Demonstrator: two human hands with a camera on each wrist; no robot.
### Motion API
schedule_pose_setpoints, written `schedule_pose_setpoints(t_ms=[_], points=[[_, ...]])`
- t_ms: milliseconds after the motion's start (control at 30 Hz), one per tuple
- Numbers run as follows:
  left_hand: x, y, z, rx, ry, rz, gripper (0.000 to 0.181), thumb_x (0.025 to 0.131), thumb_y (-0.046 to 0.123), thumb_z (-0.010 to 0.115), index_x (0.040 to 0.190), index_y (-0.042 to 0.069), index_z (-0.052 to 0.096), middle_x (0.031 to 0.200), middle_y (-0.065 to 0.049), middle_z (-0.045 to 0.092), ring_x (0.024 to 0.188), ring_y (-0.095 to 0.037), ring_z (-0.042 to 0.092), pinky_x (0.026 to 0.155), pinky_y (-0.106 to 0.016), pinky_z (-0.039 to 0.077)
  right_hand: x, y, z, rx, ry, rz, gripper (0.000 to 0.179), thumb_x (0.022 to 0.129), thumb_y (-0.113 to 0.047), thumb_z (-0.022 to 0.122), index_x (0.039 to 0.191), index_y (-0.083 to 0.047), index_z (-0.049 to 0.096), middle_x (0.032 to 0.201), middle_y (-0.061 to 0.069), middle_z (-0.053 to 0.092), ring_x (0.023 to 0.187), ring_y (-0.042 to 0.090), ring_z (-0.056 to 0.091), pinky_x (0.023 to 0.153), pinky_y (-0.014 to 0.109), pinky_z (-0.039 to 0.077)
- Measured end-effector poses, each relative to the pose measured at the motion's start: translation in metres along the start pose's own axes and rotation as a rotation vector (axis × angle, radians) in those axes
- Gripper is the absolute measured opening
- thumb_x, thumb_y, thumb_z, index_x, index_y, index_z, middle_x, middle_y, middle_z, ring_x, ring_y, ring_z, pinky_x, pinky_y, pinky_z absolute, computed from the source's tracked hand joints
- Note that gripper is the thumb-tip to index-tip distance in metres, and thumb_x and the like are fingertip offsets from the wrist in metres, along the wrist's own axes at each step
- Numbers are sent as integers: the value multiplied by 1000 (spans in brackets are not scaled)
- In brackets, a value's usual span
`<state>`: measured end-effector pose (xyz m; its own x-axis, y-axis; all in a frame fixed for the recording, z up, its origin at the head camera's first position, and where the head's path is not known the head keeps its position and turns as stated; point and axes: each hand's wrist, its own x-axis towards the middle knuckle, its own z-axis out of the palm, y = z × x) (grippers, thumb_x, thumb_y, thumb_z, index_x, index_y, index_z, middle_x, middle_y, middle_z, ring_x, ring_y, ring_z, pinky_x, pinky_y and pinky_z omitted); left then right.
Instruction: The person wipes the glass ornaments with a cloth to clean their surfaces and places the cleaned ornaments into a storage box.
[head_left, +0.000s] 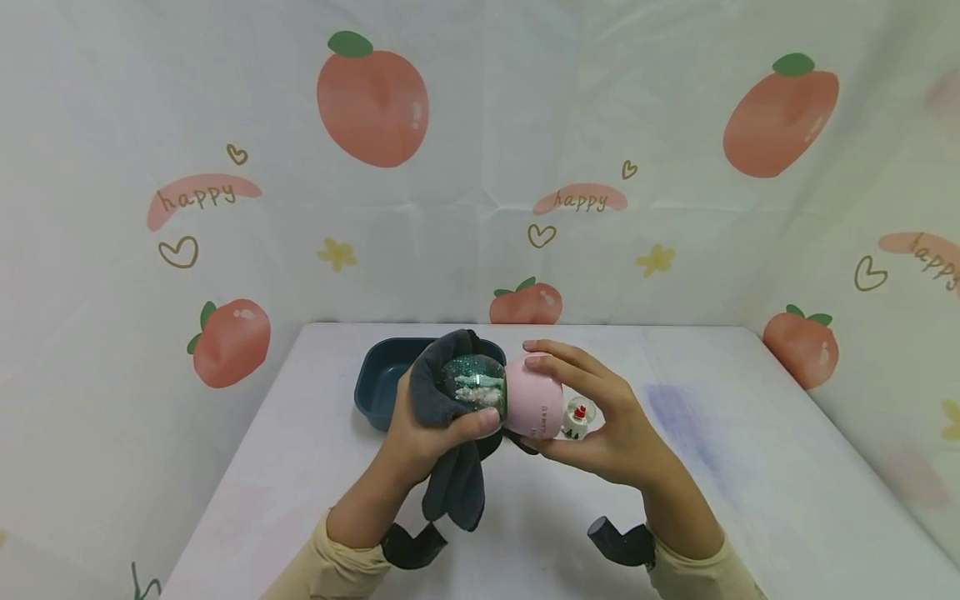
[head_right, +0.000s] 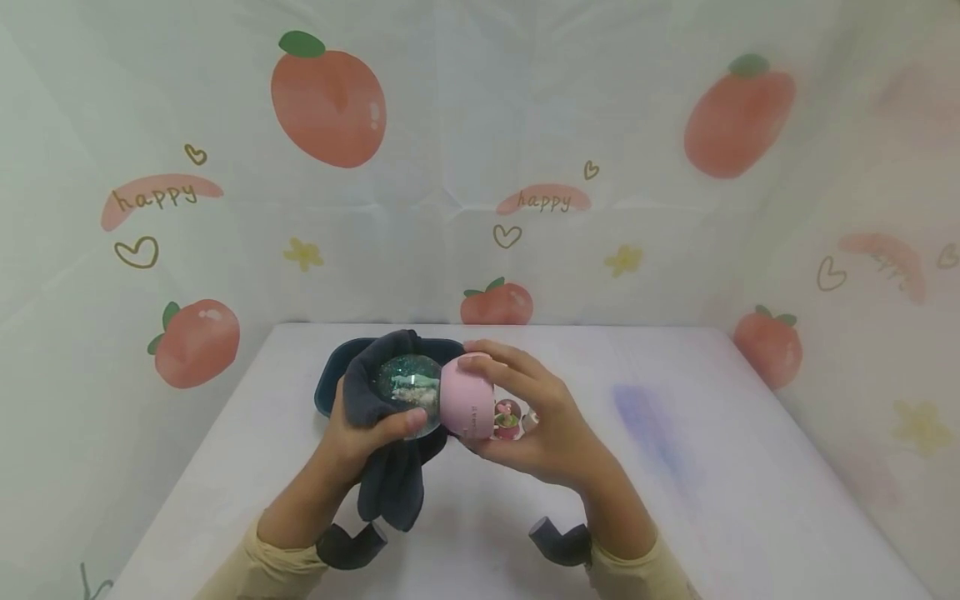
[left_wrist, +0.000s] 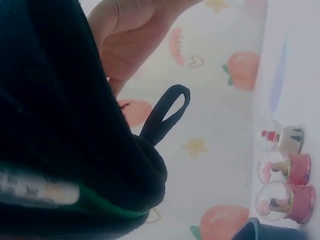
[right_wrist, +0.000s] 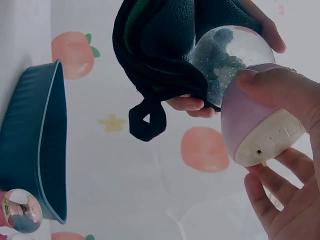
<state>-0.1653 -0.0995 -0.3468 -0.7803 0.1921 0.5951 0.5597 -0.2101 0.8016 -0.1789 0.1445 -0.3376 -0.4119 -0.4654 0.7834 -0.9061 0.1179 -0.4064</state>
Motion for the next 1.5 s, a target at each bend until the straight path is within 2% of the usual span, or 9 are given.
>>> schedule_pose_setpoints(t_ms=[167, 267, 500, 633, 800, 933, 1100, 1267, 1500], points=[[0, -3, 1, -46, 2, -34, 63, 85, 23, 87, 136, -1, 59, 122, -17, 70, 107, -20, 70, 91, -32, 62, 0, 2, 1, 4, -1, 0, 85, 63, 4, 96, 141, -1, 63, 147, 16, 61, 138, 24, 58, 110, 26, 51], [-1, -5, 1, -60, 5, -41, 58, 87, 18, 84, 134, -3, 59, 119, -14, 70, 104, -19, 69, 88, -31, 62, -1, 4, 2, 5, -3, 13, 88, 62, 2, 97, 142, -2, 61, 146, 18, 59, 137, 24, 56, 104, 24, 53], [-4, -5, -1, 16, 49, -3, 60, 85, 16, 82, 135, -6, 58, 117, -14, 73, 103, -19, 71, 86, -31, 63, -1, 5, 2, 29, -44, 70, 97, 65, -4, 99, 150, -2, 52, 149, 17, 53, 133, 23, 56, 99, 28, 55], [-5, -2, -2, 57, 65, 30, 58, 85, 19, 82, 135, -2, 60, 116, -17, 73, 103, -19, 72, 85, -32, 63, -3, 4, 0, 62, -109, 146, 104, 73, -22, 98, 158, -4, 42, 155, 10, 51, 128, 22, 59, 99, 34, 58], [-3, -2, -3, 81, 56, 103, 63, 86, 26, 84, 136, -3, 59, 117, -21, 72, 105, -18, 72, 87, -31, 63, -6, 5, -2, 133, -125, 226, 95, 85, -43, 85, 161, -9, 39, 147, 8, 56, 114, 23, 71, 84, 37, 64], [-3, -3, -2, 102, 64, 148, 65, 82, 20, 85, 136, -3, 59, 119, -22, 71, 108, -19, 73, 90, -31, 62, -7, 4, -2, 207, -107, 261, 80, 96, -52, 70, 158, -10, 44, 133, 11, 63, 103, 23, 76, 67, 37, 64], [-3, -2, 0, 119, 61, 167, 67, 77, 14, 85, 136, -2, 58, 121, -23, 70, 110, -19, 72, 92, -31, 62, -6, 1, -2, 257, -98, 309, 73, 100, -63, 59, 151, -11, 51, 122, 13, 69, 92, 23, 75, 58, 38, 62], [-2, -1, 3, 133, 37, 220, 69, 80, 19, 87, 137, -3, 57, 123, -26, 68, 113, -22, 71, 94, -32, 62, -5, -2, -4, 257, -100, 361, 62, 102, -58, 58, 146, -14, 55, 119, 12, 70, 89, 22, 73, 61, 38, 62], [-3, -4, 5, 171, 31, 257, 69, 78, 18, 88, 137, -1, 57, 124, -17, 68, 112, -23, 71, 95, -33, 62, -5, -2, -4, 317, -130, 420, 40, 104, -20, 51, 143, -12, 56, 124, 10, 65, 84, 22, 73, 63, 40, 64]])
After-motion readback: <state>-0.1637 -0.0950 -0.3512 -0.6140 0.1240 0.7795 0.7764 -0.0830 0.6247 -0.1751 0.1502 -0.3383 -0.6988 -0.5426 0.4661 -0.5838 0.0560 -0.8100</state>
